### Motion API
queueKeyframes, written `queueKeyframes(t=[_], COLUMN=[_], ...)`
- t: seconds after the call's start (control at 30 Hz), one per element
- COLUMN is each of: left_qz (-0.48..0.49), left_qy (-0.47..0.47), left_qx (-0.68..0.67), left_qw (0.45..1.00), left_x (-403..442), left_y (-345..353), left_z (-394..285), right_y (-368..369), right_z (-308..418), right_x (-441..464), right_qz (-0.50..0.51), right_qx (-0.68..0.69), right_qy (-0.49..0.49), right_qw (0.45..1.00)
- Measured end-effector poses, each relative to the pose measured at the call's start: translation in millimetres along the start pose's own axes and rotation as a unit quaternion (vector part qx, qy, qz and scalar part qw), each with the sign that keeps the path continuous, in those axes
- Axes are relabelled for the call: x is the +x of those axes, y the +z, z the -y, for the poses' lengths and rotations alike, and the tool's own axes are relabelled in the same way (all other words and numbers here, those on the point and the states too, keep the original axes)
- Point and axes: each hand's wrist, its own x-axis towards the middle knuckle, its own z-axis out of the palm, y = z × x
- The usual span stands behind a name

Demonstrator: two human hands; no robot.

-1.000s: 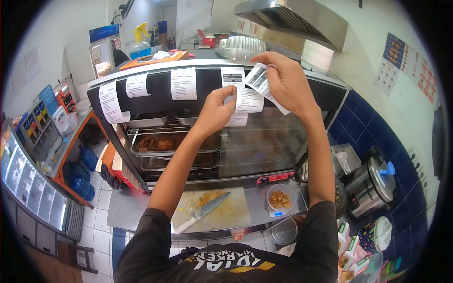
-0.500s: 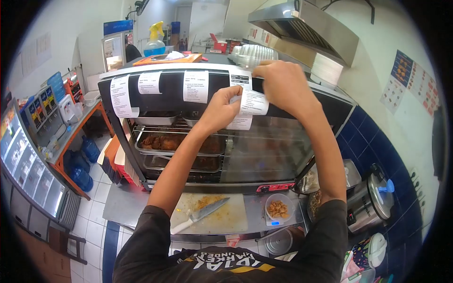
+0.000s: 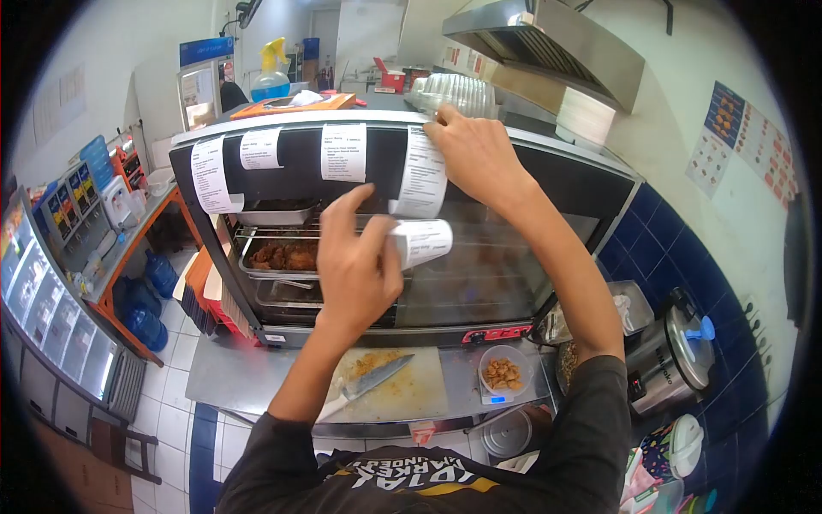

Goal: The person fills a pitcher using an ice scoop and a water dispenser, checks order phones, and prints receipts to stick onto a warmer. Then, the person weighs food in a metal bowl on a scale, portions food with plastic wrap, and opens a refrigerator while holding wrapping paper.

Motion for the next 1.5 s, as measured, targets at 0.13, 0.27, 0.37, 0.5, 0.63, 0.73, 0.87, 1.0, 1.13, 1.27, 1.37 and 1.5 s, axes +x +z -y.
queueKeyframes(t=[0.13,0.27,0.37,0.5,0.63,0.73,0.87,1.0,1.13,1.27,1.37,1.5], left_qz=[-0.04,-0.006,0.017,0.037,0.012,0.027,0.037,-0.02,-0.001,-0.059,-0.004,0.182], left_qy=[-0.034,-0.074,-0.094,-0.105,-0.055,0.014,0.185,0.293,0.346,0.419,0.413,0.389], left_qx=[-0.052,-0.101,-0.106,-0.128,-0.107,-0.062,-0.026,-0.06,-0.091,-0.102,-0.067,-0.01], left_qw=[0.997,0.992,0.99,0.986,0.993,0.998,0.982,0.954,0.934,0.9,0.908,0.903], left_x=[-24,-26,-25,-25,-12,7,51,77,73,62,54,46], left_y=[-19,-24,-23,-13,-6,-1,24,46,48,52,62,75], left_z=[-3,0,-4,-3,-4,-6,-10,-20,-39,-49,-44,-34], right_y=[-1,11,14,17,-15,-43,-52,-26,-26,-20,-7,18], right_z=[8,9,8,9,19,3,-8,-30,-42,-51,-55,-70], right_x=[-6,-13,-14,-15,-44,-75,-90,-100,-103,-99,-93,-98], right_qz=[0.007,-0.031,-0.05,-0.052,-0.11,-0.115,0.016,0.029,0.017,-0.102,-0.229,-0.281], right_qx=[0.016,-0.003,0.006,0.015,0.052,0.225,0.441,0.477,0.443,0.319,0.167,0.042], right_qy=[0.03,0.037,0.051,0.063,0.11,0.08,0.119,0.148,0.204,0.164,0.162,0.134], right_qw=[0.999,0.999,0.997,0.997,0.986,0.964,0.889,0.866,0.873,0.928,0.945,0.949])
